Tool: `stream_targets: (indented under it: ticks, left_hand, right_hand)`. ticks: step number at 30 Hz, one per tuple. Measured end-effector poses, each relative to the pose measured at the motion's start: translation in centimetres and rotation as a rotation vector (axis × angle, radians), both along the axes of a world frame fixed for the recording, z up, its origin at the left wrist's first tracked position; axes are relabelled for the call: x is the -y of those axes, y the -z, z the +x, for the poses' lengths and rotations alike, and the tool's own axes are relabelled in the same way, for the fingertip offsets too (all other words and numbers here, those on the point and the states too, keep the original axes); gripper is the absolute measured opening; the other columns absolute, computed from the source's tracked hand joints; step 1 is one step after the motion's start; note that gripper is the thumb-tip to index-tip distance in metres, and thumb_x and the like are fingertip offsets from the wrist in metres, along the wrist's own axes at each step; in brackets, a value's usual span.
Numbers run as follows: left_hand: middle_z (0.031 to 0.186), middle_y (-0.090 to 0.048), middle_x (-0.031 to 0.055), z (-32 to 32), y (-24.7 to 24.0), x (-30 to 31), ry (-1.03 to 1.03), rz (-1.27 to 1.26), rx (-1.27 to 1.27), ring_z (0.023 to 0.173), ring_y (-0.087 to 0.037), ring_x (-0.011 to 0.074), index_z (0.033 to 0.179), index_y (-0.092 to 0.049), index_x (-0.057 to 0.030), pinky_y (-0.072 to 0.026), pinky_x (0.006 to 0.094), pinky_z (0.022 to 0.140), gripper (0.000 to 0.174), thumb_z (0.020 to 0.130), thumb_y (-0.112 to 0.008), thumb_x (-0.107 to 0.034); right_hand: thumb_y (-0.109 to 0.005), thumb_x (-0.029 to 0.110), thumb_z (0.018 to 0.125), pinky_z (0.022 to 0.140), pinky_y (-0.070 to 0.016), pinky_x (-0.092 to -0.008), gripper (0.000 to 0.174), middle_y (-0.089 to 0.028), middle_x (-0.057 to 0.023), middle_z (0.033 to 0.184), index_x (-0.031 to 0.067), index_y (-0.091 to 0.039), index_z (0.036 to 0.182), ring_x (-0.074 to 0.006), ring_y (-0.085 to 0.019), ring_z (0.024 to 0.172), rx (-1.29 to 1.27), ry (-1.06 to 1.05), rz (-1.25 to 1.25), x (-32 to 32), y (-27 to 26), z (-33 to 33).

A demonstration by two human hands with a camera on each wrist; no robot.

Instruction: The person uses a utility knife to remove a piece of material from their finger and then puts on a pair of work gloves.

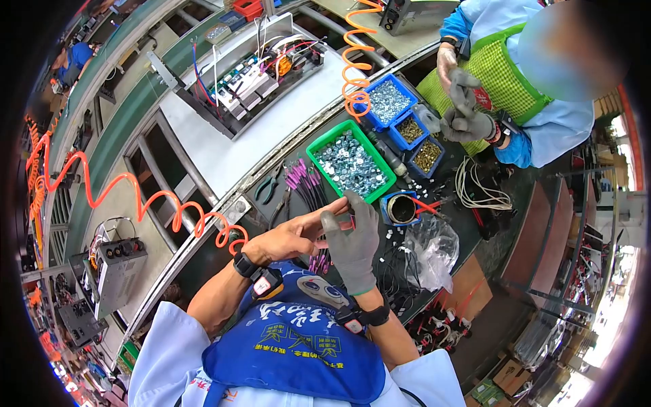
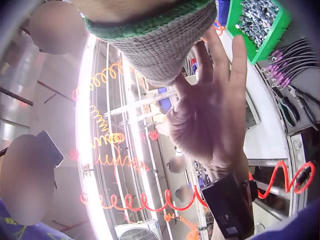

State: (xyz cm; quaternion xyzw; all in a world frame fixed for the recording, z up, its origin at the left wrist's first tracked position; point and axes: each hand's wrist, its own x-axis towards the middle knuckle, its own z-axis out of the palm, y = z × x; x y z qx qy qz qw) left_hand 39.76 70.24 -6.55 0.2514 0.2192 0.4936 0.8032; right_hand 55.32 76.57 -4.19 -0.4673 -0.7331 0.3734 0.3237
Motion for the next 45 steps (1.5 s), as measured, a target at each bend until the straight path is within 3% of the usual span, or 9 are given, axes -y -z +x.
stream_targets:
  ticks: [8,14,23,32,38,41,44,45]
  left_hand:
    - [0.163,-0.027,-0.0002,1.0,-0.1,0.8,-0.047,-0.021,0.082,0.148,-0.029,0.0145,0.167,-0.007,-0.0155,-0.0259,0.0423,0.124,0.108,0.074,-0.058,0.008]
    - [0.161,-0.032,-0.0014,1.2,-0.3,1.2,0.003,-0.006,-0.096,0.147,-0.029,0.0136,0.167,-0.008,-0.0182,-0.0276,0.038,0.122,0.109,0.074,-0.058,0.006]
    - [0.168,-0.016,-0.0019,1.7,0.1,1.5,-0.025,-0.019,-0.031,0.152,-0.022,0.0139,0.167,-0.006,-0.019,-0.0261,0.0408,0.123,0.111,0.072,-0.057,0.009]
    - [0.167,-0.018,-0.0034,1.8,0.1,1.8,-0.029,-0.03,0.071,0.151,-0.024,0.014,0.167,-0.006,-0.0177,-0.0272,0.0436,0.124,0.11,0.072,-0.052,0.013]
    - [0.166,-0.021,-0.0002,2.3,0.8,2.1,-0.063,-0.031,0.056,0.15,-0.025,0.0159,0.167,-0.009,-0.0182,-0.0304,0.0408,0.122,0.108,0.073,-0.052,0.013]
    - [0.169,-0.019,0.0035,1.7,1.4,2.5,-0.09,-0.027,-0.005,0.15,-0.031,0.0204,0.166,-0.013,-0.0151,-0.0333,0.0446,0.12,0.097,0.084,-0.061,0.004]
    - [0.168,-0.022,0.0039,1.5,3.0,3.1,-0.268,-0.149,-0.117,0.14,-0.04,0.0172,0.166,-0.016,-0.0166,-0.0409,0.041,0.112,0.079,0.099,-0.058,-0.01]
    - [0.148,-0.052,0.005,2.3,3.7,3.2,-0.407,-0.202,-0.347,0.114,-0.056,0.0109,0.159,-0.037,-0.0141,-0.0504,0.0328,0.094,0.055,0.108,-0.052,-0.025]
  right_hand:
    - [-0.075,0.025,0.083,0.092,-0.0488,-0.0426,0.05,-0.065,-0.0127,0.115,0.0033,-0.062,0.126,-0.0303,-0.059,0.107,-0.026,-0.002,0.001,0.5,0.5,0.5]
    - [-0.078,0.029,0.08,0.093,-0.0484,-0.0433,0.058,-0.064,-0.0135,0.112,0.004,-0.059,0.129,-0.0313,-0.059,0.108,0.053,0.008,0.027,1.2,-0.2,0.6]
    - [-0.072,0.03,0.088,0.091,-0.0476,-0.0441,0.048,-0.064,-0.0121,0.113,0.0055,-0.06,0.128,-0.0322,-0.059,0.107,0.041,-0.009,0.012,1.3,0.3,1.0]
    - [-0.07,0.029,0.09,0.091,-0.0475,-0.0446,0.044,-0.064,-0.0113,0.111,0.0068,-0.061,0.127,-0.0316,-0.059,0.105,0.033,-0.02,-0.025,1.4,0.5,1.2]
    - [-0.074,0.024,0.086,0.092,-0.0502,-0.0422,0.049,-0.064,-0.0132,0.114,0.0045,-0.06,0.129,-0.0318,-0.061,0.106,0.078,-0.024,0.003,1.6,0.3,1.3]
    - [-0.073,0.022,0.091,0.093,-0.052,-0.0391,0.048,-0.064,-0.0123,0.116,0.0017,-0.058,0.131,-0.0271,-0.063,0.111,0.023,-0.052,-0.034,1.9,1.2,1.6]
    - [-0.068,0.023,0.098,0.092,-0.0531,-0.037,0.044,-0.063,-0.0108,0.121,-0.0015,-0.055,0.133,-0.0211,-0.063,0.112,-0.392,-0.089,-0.414,2.6,3.6,2.1]
    - [-0.058,0.028,0.105,0.091,-0.0543,-0.0354,0.042,-0.062,-0.01,0.125,-0.0019,-0.054,0.134,-0.0176,-0.064,0.11,-0.284,-0.207,-0.397,2.4,4.2,2.8]
